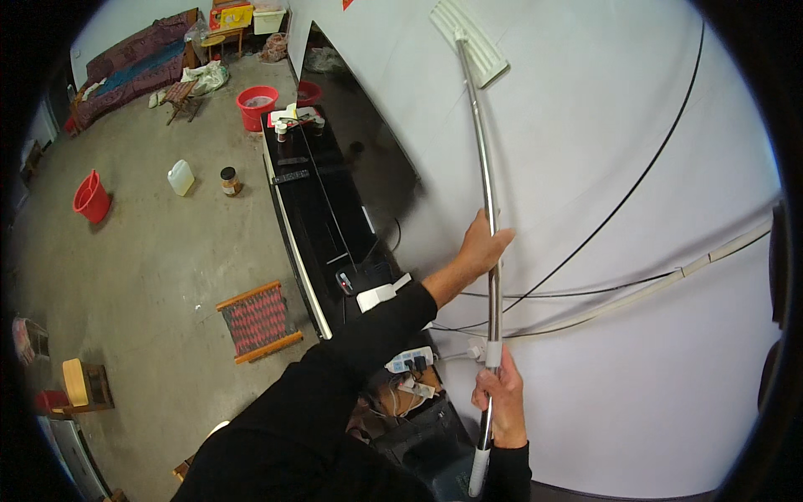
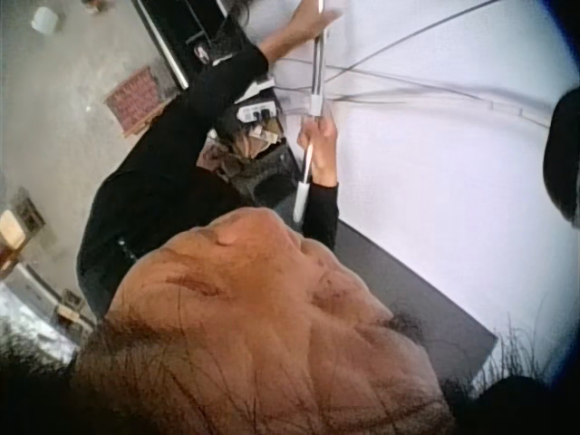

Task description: The person uses a long-handled wall scraper to scrape the upper wall surface near a window and above a refrigerator. They repeatedly move the tool up and down along the wall, occasionally repositioning their hands and stepping back to reach different sections.

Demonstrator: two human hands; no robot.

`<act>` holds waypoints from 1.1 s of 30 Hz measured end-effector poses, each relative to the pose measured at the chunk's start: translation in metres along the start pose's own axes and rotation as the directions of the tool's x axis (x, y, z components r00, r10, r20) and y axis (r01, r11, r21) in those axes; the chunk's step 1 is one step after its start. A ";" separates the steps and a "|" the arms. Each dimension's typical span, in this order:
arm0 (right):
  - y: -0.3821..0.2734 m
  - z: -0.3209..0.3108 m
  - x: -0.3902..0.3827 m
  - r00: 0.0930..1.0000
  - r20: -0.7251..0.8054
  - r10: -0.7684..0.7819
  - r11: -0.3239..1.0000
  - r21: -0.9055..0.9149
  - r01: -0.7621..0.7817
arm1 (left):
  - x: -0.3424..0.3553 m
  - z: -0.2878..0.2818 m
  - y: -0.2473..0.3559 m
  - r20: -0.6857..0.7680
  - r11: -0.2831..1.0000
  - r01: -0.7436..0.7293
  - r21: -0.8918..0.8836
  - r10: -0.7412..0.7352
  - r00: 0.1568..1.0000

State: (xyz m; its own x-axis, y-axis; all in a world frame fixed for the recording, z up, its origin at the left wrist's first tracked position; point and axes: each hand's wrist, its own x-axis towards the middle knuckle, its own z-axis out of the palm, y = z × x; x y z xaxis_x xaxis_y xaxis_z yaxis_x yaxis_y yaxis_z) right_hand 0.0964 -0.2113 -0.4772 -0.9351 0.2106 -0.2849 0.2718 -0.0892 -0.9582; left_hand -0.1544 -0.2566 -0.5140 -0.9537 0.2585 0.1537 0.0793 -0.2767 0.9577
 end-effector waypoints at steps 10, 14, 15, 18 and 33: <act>0.096 -0.017 -0.064 0.968 0.044 0.247 0.967 0.059 -0.249 | -0.121 -0.006 -0.133 -0.069 0.964 0.239 0.117 -0.232 0.970; 0.109 -0.019 -0.018 0.968 0.069 0.241 0.969 0.040 -0.244 | -0.082 -0.028 -0.151 -0.099 0.929 0.371 0.003 -0.369 0.924; 0.111 -0.017 -0.001 0.969 0.064 0.238 0.969 0.055 -0.241 | -0.069 -0.034 -0.153 -0.105 0.908 0.417 -0.039 -0.418 0.902; 0.118 -0.019 0.054 0.969 0.128 0.212 0.975 0.043 -0.219 | -0.030 -0.049 -0.166 -0.146 0.866 0.480 -0.141 -0.498 0.855; 0.156 -0.022 0.008 0.944 0.102 0.315 0.947 0.032 -0.320 | -0.096 -0.037 -0.230 -0.192 0.788 0.601 -0.132 -0.615 0.764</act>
State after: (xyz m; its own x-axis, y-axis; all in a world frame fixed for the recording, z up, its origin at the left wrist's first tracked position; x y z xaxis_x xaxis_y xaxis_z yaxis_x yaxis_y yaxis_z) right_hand 0.1368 -0.2026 -0.6296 -0.8199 0.0718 -0.5680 0.5490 -0.1830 -0.8155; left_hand -0.0918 -0.2517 -0.7579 -0.8336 0.1901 -0.5186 -0.5492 -0.1851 0.8150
